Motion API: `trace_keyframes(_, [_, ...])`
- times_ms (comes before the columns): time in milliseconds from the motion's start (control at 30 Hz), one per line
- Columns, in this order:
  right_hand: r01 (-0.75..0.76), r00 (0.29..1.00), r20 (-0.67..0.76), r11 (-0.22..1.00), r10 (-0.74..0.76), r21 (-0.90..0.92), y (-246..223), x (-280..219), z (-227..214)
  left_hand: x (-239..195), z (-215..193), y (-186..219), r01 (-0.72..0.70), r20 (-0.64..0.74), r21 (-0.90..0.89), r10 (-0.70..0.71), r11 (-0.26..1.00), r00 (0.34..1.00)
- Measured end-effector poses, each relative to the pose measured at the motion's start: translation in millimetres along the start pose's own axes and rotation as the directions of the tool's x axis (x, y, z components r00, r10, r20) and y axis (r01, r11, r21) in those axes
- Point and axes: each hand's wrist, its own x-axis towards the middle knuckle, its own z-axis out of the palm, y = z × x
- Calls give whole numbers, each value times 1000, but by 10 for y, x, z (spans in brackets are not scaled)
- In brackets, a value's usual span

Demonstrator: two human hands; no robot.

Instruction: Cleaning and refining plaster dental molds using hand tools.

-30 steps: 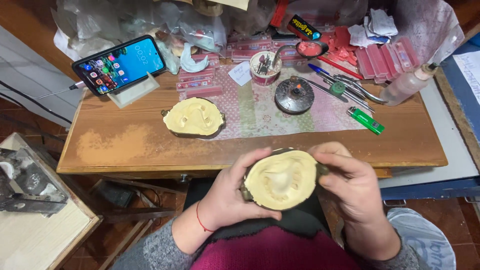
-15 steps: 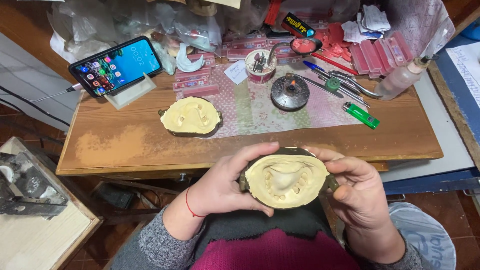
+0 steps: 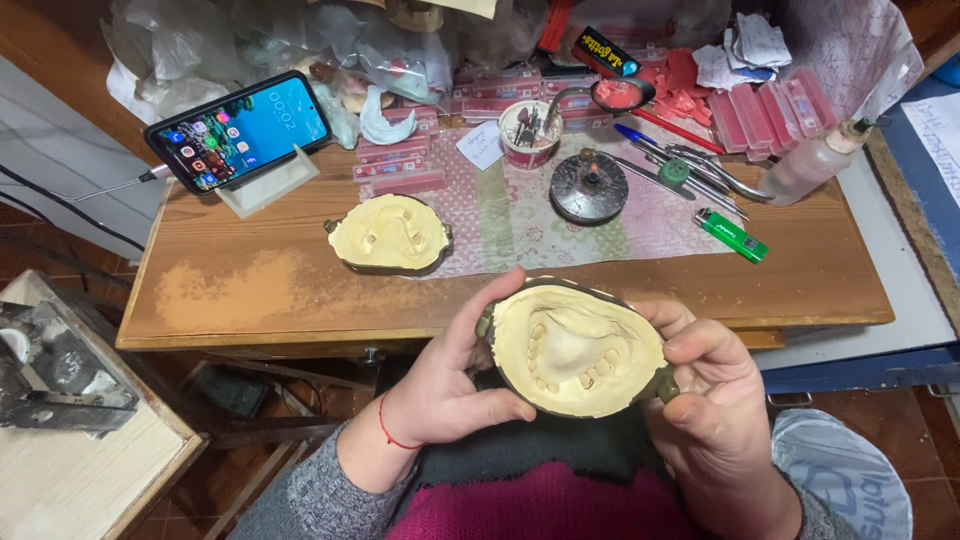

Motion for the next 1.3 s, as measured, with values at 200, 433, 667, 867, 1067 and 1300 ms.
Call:
trace_keyframes(200, [-34,998,-44,997,37,68,126,-45,-20,-42,59,-72,-107,10,243,108,964,994])
trace_keyframes(433, [-40,999,10,998,39,44,265,-98,-21,16,146,-98,-83,-107,204,106,975,989])
trace_keyframes(667, [-31,998,58,994,38,-108,249,-102,31,23,138,-91,-44,-132,115,59,992,990])
trace_keyframes(867, [-15,997,69,992,24,-128,352,-81,-89,73,156,-128,-70,-170,99,86,993,982])
trace_keyframes(1067, [-289,957,18,956,290,-49,166,170,-143,105,64,-294,32,-322,113,6,993,947])
trace_keyframes(1300, [-339,940,-337,196,46,-920,-308,838,-994,236,-110,-293,23,-462,-191,-111,981,880])
